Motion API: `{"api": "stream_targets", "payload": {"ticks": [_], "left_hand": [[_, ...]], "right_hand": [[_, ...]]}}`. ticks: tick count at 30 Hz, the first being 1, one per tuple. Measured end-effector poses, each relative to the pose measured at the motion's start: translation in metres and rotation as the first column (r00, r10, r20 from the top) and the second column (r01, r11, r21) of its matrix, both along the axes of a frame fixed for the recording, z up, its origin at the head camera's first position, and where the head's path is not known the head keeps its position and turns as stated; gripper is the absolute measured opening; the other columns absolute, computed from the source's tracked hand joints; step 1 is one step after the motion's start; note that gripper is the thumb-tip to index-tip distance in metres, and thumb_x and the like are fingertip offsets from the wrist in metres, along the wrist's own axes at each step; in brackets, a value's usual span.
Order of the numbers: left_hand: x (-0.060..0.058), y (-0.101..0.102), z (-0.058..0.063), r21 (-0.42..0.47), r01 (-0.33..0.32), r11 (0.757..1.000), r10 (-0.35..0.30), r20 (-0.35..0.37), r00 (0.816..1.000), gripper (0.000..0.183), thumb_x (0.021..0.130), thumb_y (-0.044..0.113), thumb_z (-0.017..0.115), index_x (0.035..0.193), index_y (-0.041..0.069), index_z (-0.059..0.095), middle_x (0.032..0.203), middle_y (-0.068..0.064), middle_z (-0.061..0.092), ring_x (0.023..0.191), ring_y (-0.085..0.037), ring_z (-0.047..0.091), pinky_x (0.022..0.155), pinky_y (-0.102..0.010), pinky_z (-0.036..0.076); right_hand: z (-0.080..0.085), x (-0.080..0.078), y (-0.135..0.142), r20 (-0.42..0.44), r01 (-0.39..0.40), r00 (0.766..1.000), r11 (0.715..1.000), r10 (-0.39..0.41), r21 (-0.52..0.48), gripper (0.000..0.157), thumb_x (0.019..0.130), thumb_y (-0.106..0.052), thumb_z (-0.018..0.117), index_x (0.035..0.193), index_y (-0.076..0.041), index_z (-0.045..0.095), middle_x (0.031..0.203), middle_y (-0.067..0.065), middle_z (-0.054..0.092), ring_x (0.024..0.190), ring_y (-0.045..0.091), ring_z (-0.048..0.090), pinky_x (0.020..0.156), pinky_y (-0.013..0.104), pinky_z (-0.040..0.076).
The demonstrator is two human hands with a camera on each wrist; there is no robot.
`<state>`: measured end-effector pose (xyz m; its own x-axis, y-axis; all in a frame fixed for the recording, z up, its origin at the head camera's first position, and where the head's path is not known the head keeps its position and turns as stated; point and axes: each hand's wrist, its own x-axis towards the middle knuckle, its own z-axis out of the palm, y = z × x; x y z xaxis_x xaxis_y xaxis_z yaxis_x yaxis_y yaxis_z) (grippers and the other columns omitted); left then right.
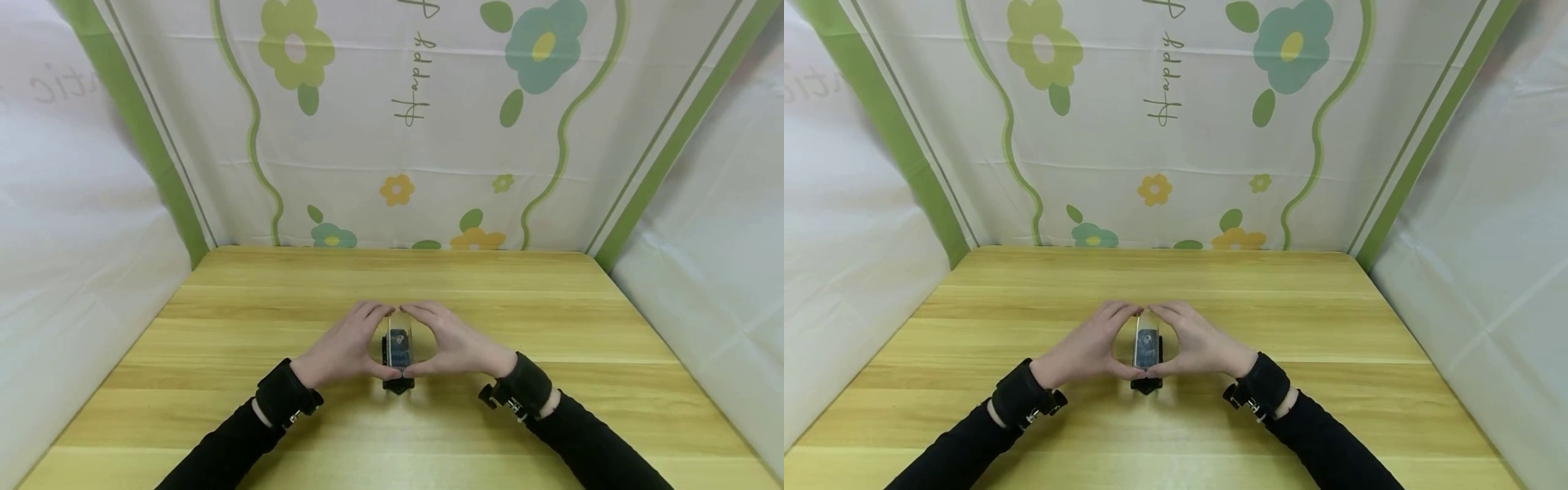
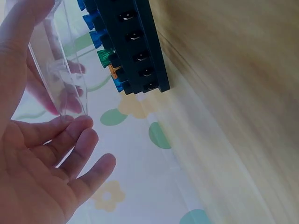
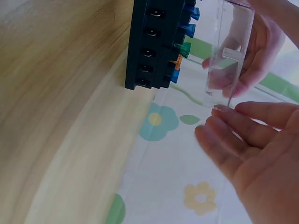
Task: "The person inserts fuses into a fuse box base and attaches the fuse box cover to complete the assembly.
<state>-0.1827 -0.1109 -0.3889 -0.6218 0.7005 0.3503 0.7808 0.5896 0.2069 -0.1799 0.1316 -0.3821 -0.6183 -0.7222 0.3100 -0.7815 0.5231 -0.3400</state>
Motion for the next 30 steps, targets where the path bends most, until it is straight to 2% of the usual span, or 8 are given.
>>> {"api": "stream_targets", "payload": {"ticks": [5, 9, 15, 30], "left_hand": [[-0.001, 0.000, 0.000, -0.014, -0.025, 1.000, 0.026, 0.025, 0.999, 0.100, 0.068, 0.073, 0.066, 0.138, 0.004, 0.045, 0.129, -0.005, 0.048, 0.119, -0.018, 0.041, 0.099, -0.031, 0.034], [0.000, -0.001, -0.002, -0.031, -0.034, 0.999, 0.037, 0.100, 0.994, 0.101, 0.068, 0.071, 0.068, 0.140, 0.005, 0.044, 0.133, -0.006, 0.047, 0.122, -0.021, 0.041, 0.100, -0.035, 0.034], [0.002, -0.003, -0.003, -0.088, -0.059, 0.994, 0.076, 0.206, 0.976, 0.104, 0.069, 0.073, 0.065, 0.145, 0.008, 0.038, 0.140, -0.006, 0.042, 0.128, -0.023, 0.039, 0.101, -0.038, 0.033], [0.001, -0.003, -0.007, -0.130, -0.049, 0.990, 0.079, 0.234, 0.969, 0.105, 0.070, 0.074, 0.064, 0.145, 0.005, 0.038, 0.138, -0.011, 0.044, 0.125, -0.026, 0.042, 0.098, -0.039, 0.036]], "right_hand": [[-0.004, -0.003, 0.002, 0.019, 0.033, 0.999, 0.999, -0.033, 0.003, 0.099, 0.071, -0.063, 0.073, 0.145, -0.007, 0.039, 0.143, 0.000, 0.039, 0.131, 0.016, 0.034, 0.101, 0.035, 0.033], [-0.007, -0.004, 0.000, 0.044, 0.052, 0.998, 0.998, -0.054, 0.036, 0.098, 0.071, -0.065, 0.071, 0.146, -0.009, 0.039, 0.142, -0.001, 0.041, 0.129, 0.016, 0.036, 0.100, 0.036, 0.034], [-0.011, -0.004, -0.002, 0.084, 0.074, 0.993, 0.994, -0.082, 0.085, 0.099, 0.071, -0.067, 0.069, 0.147, -0.012, 0.038, 0.142, -0.001, 0.041, 0.130, 0.017, 0.036, 0.100, 0.037, 0.034], [-0.007, -0.007, -0.006, 0.116, 0.051, 0.991, 0.984, -0.072, 0.173, 0.096, 0.072, -0.064, 0.071, 0.146, -0.011, 0.038, 0.144, 0.004, 0.040, 0.131, 0.021, 0.036, 0.100, 0.039, 0.034]]}}
